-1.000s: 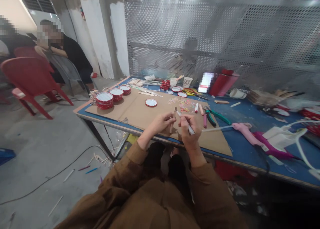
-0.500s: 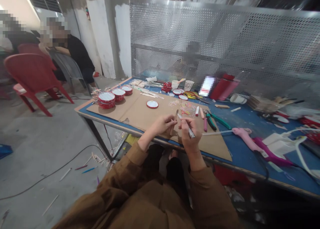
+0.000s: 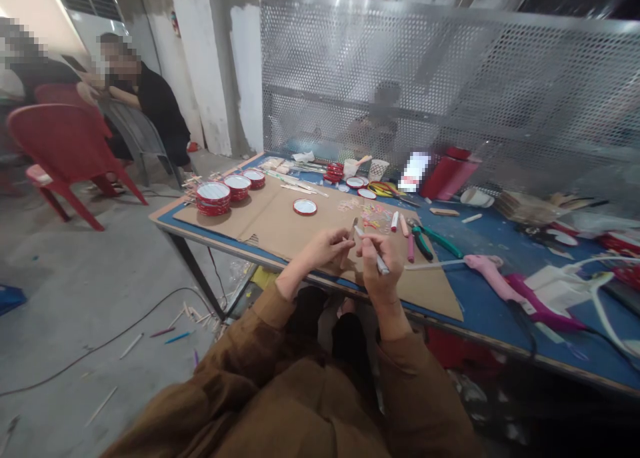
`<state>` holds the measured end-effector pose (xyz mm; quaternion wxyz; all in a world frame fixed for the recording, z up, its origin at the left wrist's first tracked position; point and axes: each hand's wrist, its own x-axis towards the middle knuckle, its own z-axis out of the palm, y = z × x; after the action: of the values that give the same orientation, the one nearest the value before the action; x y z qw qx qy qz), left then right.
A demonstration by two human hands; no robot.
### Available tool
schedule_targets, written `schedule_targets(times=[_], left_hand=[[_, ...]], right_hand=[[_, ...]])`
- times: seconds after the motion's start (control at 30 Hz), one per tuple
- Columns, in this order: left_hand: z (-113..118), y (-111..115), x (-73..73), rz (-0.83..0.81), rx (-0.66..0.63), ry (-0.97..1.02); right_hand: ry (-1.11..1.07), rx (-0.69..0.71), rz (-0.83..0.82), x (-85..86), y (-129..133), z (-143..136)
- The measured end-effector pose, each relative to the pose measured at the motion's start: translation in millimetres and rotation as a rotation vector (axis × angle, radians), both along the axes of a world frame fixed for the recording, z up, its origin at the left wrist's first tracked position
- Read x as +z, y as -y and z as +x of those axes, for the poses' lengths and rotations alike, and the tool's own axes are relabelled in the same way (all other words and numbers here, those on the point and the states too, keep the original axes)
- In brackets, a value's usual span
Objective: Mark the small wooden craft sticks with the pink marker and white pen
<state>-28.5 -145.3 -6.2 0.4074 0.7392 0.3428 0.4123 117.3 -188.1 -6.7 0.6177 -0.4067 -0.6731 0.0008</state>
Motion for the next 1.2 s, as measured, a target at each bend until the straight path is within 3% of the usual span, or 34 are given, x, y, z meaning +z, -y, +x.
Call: schedule_targets(times=[1.2], left_hand=[[0.3,-1.6,-0.6,0.007,0.006,-0.033]], right_hand=[[0.028,-0.017,0.021,0.9,0.0,0.0]])
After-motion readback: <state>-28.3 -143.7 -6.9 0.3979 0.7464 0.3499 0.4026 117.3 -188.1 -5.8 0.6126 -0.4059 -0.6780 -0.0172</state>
